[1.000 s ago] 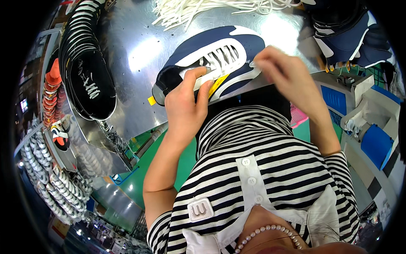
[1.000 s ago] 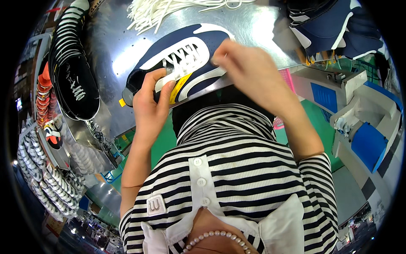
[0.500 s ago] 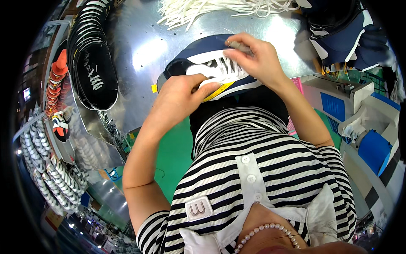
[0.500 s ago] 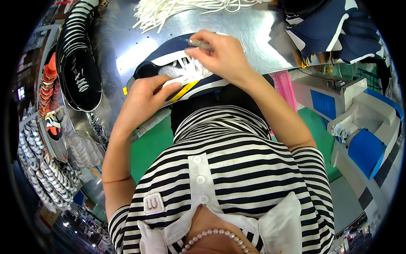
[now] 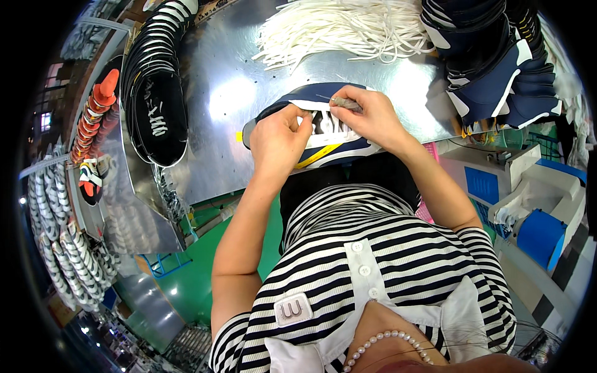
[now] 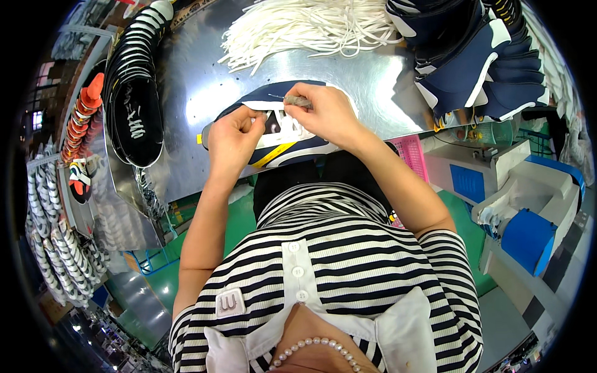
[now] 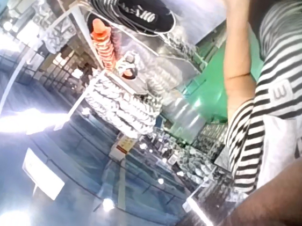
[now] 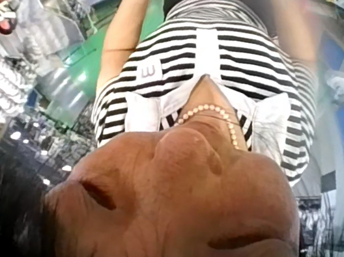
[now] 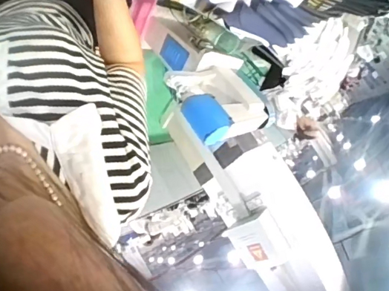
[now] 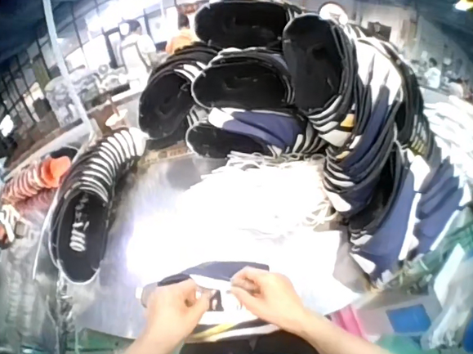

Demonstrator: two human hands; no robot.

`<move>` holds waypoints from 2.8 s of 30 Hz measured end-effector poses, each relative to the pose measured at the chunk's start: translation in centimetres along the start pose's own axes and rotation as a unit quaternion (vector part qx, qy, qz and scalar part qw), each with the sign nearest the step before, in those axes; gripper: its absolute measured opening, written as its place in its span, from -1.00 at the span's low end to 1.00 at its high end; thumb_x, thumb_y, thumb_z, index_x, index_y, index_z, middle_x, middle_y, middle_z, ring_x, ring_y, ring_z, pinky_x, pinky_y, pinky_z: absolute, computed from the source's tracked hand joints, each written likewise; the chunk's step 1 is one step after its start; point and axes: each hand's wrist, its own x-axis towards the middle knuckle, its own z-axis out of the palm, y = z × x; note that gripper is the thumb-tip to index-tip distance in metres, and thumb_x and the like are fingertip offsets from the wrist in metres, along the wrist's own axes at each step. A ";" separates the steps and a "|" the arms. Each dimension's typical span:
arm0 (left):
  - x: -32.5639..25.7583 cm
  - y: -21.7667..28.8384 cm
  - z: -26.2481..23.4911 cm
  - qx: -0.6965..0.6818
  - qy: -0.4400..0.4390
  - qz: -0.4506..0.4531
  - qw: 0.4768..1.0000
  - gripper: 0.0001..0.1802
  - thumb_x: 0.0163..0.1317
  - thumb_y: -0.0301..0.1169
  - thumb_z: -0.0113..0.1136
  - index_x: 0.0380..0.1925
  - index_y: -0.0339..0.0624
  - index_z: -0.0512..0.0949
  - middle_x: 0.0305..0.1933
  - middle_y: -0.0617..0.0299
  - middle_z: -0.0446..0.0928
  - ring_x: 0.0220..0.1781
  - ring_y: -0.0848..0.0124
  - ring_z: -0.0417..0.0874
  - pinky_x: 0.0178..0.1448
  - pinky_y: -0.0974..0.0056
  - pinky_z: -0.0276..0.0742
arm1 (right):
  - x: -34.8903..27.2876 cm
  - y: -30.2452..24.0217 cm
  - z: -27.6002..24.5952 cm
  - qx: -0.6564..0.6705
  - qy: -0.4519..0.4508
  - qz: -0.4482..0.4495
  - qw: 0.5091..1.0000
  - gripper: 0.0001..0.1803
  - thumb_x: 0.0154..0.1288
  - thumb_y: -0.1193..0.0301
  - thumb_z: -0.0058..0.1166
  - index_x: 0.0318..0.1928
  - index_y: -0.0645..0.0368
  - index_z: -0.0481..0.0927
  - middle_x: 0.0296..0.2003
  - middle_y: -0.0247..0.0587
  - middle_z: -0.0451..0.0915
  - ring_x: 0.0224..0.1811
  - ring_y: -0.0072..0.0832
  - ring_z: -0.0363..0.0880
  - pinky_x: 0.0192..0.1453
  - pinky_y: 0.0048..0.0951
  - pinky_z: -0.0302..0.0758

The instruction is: The person threads white shoelaces through the eyelets of a blue and white sneaker. They pull the laces tight and arrange them neatly across the shoe's opening. The person repeats this process for a second shoe, ensuring the laces are properly seated in the eyelets.

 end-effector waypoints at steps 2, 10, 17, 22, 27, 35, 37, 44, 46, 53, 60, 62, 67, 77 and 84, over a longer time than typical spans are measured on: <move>-0.1 0.2 -0.5 -0.014 -0.020 0.009 1.000 -0.83 0.12 -0.28 0.27 -0.43 -0.14 0.62 -0.63 0.16 0.55 -0.56 0.13 0.58 -0.41 0.08 0.44 | -0.1 0.1 0.3 -0.008 0.008 -0.009 1.000 -0.77 0.20 0.26 0.21 -0.22 0.13 0.68 -0.43 -0.16 0.68 -0.41 -0.30 0.69 -0.28 -0.36 0.55; -1.0 -0.6 -0.7 -0.024 0.024 0.096 0.995 -0.89 0.04 -0.44 0.30 -0.51 -0.21 0.55 -0.68 0.16 0.48 -0.67 0.26 0.51 -0.51 0.19 0.40 | -0.3 0.6 1.0 -0.087 0.000 -0.071 0.994 -0.80 0.11 0.27 0.20 -0.29 0.08 0.65 -0.51 -0.21 0.65 -0.44 -0.20 0.67 -0.33 -0.23 0.56; -3.8 -1.7 -1.5 -0.007 0.166 0.345 0.924 -0.82 0.11 -0.58 0.34 -0.30 -0.24 0.55 -0.42 0.11 0.58 -0.44 0.15 0.53 -0.28 0.16 0.45 | -0.8 0.0 -0.3 -0.031 0.036 -0.040 0.998 -0.82 -0.02 0.33 0.18 -0.37 0.10 0.62 -0.60 -0.22 0.57 -0.52 -0.19 0.60 -0.38 -0.27 0.51; -12.8 -6.4 2.8 -0.327 0.214 0.079 0.917 -0.35 0.20 -0.66 0.25 0.26 -0.31 0.20 0.27 -0.01 0.34 0.22 0.24 0.45 0.17 0.21 0.45 | -0.9 0.0 0.5 0.099 0.033 -0.022 0.994 -0.83 0.02 0.45 0.21 -0.32 0.21 0.60 -0.64 -0.32 0.48 -0.58 -0.60 0.45 -0.43 -0.51 0.40; -11.1 -4.0 0.8 -0.664 0.018 -0.096 0.741 -0.39 0.29 -0.62 0.16 0.32 -0.28 0.22 0.30 0.04 0.34 0.39 0.27 0.33 0.36 0.18 0.36 | -1.1 -0.7 0.5 0.174 -0.014 0.012 0.985 -0.91 0.14 0.51 0.16 -0.33 0.24 0.58 -0.57 -0.49 0.46 -0.50 -0.76 0.36 -0.39 -0.61 0.35; -8.6 -1.1 -2.5 -0.845 -0.112 -0.011 0.523 -0.30 0.36 -0.26 0.20 0.41 -0.21 0.16 0.36 0.08 0.38 0.36 0.20 0.44 0.43 0.06 0.36 | 0.4 -2.5 2.8 0.366 -0.074 0.019 0.927 -0.91 0.31 0.58 0.04 -0.19 0.19 0.53 -0.39 -0.52 0.48 -0.40 -0.77 0.39 -0.32 -0.68 0.32; -10.2 -0.4 -3.3 -0.720 -0.020 0.066 0.690 -0.31 0.30 -0.53 0.15 0.41 -0.21 0.16 0.33 0.10 0.39 0.33 0.28 0.45 0.40 0.12 0.35 | 0.5 -3.3 4.7 0.381 -0.084 0.040 0.920 -0.92 0.33 0.57 0.05 -0.19 0.20 0.53 -0.39 -0.53 0.48 -0.40 -0.75 0.40 -0.32 -0.66 0.34; -4.9 -3.6 -14.3 -0.187 0.206 -0.028 0.960 -0.82 0.28 -0.45 0.11 -0.26 -0.37 0.58 -0.35 -0.01 0.64 -0.32 0.20 0.68 -0.18 0.16 0.57 | 2.0 -2.3 3.5 0.330 -0.043 0.070 0.940 -0.89 0.42 0.39 0.11 -0.13 0.13 0.56 -0.53 -0.58 0.34 -0.57 -0.79 0.20 -0.52 -0.70 0.09; 0.8 -10.2 -13.9 0.039 0.198 -0.066 0.977 -0.77 0.27 -0.38 0.08 -0.30 -0.39 0.56 -0.37 -0.20 0.62 -0.32 -0.10 0.65 -0.18 0.01 0.56 | 2.3 -1.0 2.8 0.307 -0.045 0.089 0.946 -0.86 0.41 0.38 0.11 -0.13 0.17 0.58 -0.47 -0.56 0.41 -0.48 -0.76 0.28 -0.41 -0.66 0.20; 15.0 -23.3 -13.2 0.211 0.377 -0.124 0.893 -0.52 0.24 -0.26 0.22 -0.10 -0.55 0.43 -0.10 -0.32 0.52 0.05 -0.19 0.51 0.18 -0.09 0.41 | 3.4 1.1 4.2 0.021 -0.079 -0.139 0.987 -0.78 0.33 0.32 0.20 -0.16 0.21 0.64 -0.37 -0.16 0.67 -0.39 -0.50 0.60 -0.27 -0.50 0.50; 8.2 -8.8 -9.2 0.092 0.171 0.094 0.976 -0.09 0.13 -0.27 0.39 0.38 -0.47 0.15 0.41 -0.38 0.20 0.46 -0.20 0.23 0.51 0.01 0.16 | 3.7 2.1 2.8 0.052 -0.103 -0.068 0.991 -0.79 0.31 0.31 0.23 -0.13 0.16 0.67 -0.37 -0.18 0.69 -0.43 -0.47 0.64 -0.30 -0.48 0.55; 11.1 -4.0 -11.5 0.172 0.208 0.196 0.943 -0.05 0.07 -0.32 0.44 0.39 -0.42 0.16 0.44 -0.28 0.20 0.49 -0.16 0.20 0.51 -0.01 0.17 | 3.8 1.5 2.8 0.086 -0.108 -0.075 0.988 -0.78 0.31 0.31 0.23 -0.12 0.16 0.66 -0.38 -0.18 0.69 -0.45 -0.47 0.63 -0.32 -0.49 0.54; 30.0 1.9 -18.3 0.298 0.345 0.298 0.839 0.09 -0.16 -0.30 0.55 0.38 -0.34 0.15 0.51 -0.24 0.05 0.57 -0.17 0.00 0.54 -0.13 0.02 | 3.6 0.8 2.1 0.102 -0.145 -0.073 0.981 -0.78 0.32 0.32 0.22 -0.11 0.15 0.65 -0.41 -0.17 0.68 -0.48 -0.45 0.62 -0.36 -0.46 0.53; 49.7 6.5 -23.0 0.341 0.236 0.396 0.819 -0.11 -0.21 -0.53 0.33 0.29 -0.15 0.32 0.23 0.09 0.44 0.36 0.08 0.38 0.33 -0.05 0.30 | 3.9 1.9 2.1 0.086 -0.177 -0.100 0.975 -0.76 0.31 0.27 0.23 -0.08 0.08 0.64 -0.34 -0.23 0.68 -0.44 -0.40 0.65 -0.32 -0.45 0.56; 43.3 11.0 -23.9 0.509 0.277 0.336 0.742 -0.34 -0.24 -0.50 0.33 0.03 -0.20 0.48 -0.06 0.11 0.50 0.08 0.13 0.51 0.05 0.05 0.40 | 3.8 1.5 1.6 0.072 -0.158 -0.107 0.979 -0.76 0.32 0.28 0.20 -0.09 0.12 0.64 -0.33 -0.16 0.68 -0.38 -0.29 0.68 -0.29 -0.40 0.58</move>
